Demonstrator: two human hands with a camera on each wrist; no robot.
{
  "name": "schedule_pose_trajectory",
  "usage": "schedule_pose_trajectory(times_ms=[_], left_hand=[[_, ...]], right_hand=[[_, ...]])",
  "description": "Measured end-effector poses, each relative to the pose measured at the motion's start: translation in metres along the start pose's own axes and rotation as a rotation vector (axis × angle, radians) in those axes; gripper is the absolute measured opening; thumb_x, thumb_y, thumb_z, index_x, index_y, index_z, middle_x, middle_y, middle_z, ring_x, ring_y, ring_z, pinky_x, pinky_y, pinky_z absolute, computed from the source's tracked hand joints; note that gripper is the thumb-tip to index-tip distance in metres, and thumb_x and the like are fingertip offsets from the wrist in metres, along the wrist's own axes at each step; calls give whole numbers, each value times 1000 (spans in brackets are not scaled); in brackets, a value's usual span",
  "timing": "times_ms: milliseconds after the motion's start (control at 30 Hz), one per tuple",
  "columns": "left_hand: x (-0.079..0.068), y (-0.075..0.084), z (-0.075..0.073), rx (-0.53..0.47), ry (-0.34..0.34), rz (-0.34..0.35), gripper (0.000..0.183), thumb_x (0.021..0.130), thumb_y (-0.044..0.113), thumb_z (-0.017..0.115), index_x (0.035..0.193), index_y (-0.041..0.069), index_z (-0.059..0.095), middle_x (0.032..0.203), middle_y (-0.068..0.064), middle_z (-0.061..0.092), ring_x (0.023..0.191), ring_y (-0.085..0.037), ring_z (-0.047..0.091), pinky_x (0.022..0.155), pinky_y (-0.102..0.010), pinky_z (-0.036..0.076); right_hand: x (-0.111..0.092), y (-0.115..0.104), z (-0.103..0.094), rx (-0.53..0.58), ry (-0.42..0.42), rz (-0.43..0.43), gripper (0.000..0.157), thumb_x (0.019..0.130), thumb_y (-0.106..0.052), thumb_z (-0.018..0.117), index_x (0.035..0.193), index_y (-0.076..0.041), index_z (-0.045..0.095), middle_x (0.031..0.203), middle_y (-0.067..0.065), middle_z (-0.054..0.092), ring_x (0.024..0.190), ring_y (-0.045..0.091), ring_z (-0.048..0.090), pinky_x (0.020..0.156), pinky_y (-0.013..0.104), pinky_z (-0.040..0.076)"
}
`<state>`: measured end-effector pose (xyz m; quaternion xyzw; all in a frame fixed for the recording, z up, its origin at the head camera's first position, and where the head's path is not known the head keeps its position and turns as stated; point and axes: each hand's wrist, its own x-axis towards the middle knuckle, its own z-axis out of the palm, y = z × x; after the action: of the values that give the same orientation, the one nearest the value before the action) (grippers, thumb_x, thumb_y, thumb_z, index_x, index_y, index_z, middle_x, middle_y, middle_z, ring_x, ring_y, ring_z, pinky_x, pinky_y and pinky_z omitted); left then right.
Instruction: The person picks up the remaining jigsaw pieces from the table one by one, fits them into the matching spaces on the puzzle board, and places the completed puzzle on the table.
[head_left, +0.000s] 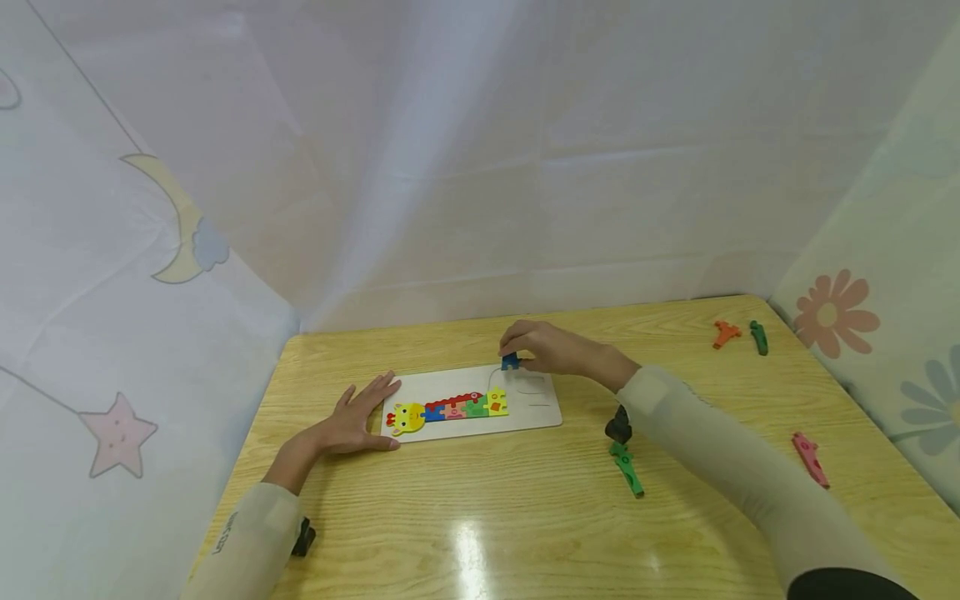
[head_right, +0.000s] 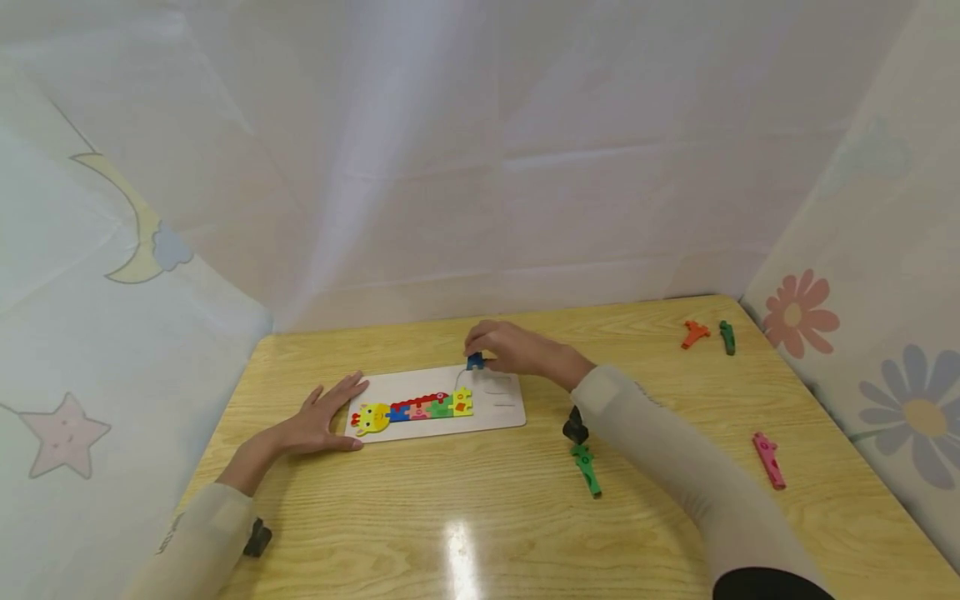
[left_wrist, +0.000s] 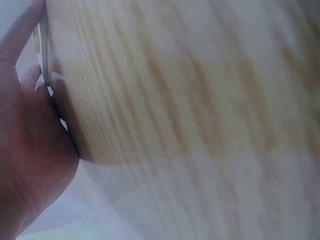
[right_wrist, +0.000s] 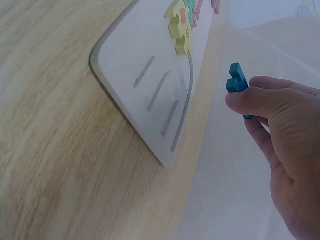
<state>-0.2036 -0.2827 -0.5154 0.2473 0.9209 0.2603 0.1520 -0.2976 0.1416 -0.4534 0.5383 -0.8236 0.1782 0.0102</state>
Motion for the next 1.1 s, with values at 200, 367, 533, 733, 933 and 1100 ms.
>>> schedule_pose_trajectory(times_ms=[200,367,533,733,933,1100], left_hand=[[0,0,0,-11,4,1,109,88,51,83,170,9,23,178,-16,9,163,-42,8,124,-69,-8],[0,0,0,-9,4,4,109,88,51,82,170,9,23,178,-16,9,163,-42,8,124,-69,-7],[-1,0,-1,-5,-3,2,110,88,51,82,170,8,23,178,-16,8,163,-43,8,124,-70,-7],[-1,-1,0,1,-6,1,109,89,52,82,170,9,22,178,-15,8,163,-42,7,124,-69,-6],[-1,0,0,-5,-4,2,109,89,52,82,170,9,23,178,-15,9,163,-43,8,124,-69,-7],[0,-1,0,-11,-3,-1,109,89,52,82,170,10,22,178,-15,8,163,-42,8,124,-69,-8]], right_hand=[[7,-3,3,-7,-18,7,30,90,-1,83,120,-1,79,126,11,72,120,27,66,100,36,59],[11,-5,8,5,-34,27,30,90,1,83,120,0,79,126,11,72,122,27,66,101,36,58],[14,-8,12,31,-52,41,30,91,2,81,121,0,79,128,11,71,123,27,65,102,36,58],[16,-8,16,20,-62,41,30,92,3,80,122,0,78,128,12,70,123,28,65,102,36,58],[17,-8,22,25,-68,36,30,91,4,80,121,0,78,128,12,70,123,28,66,102,36,57],[18,-7,26,25,-78,40,30,92,2,79,122,-1,78,130,12,70,123,27,66,103,36,57]])
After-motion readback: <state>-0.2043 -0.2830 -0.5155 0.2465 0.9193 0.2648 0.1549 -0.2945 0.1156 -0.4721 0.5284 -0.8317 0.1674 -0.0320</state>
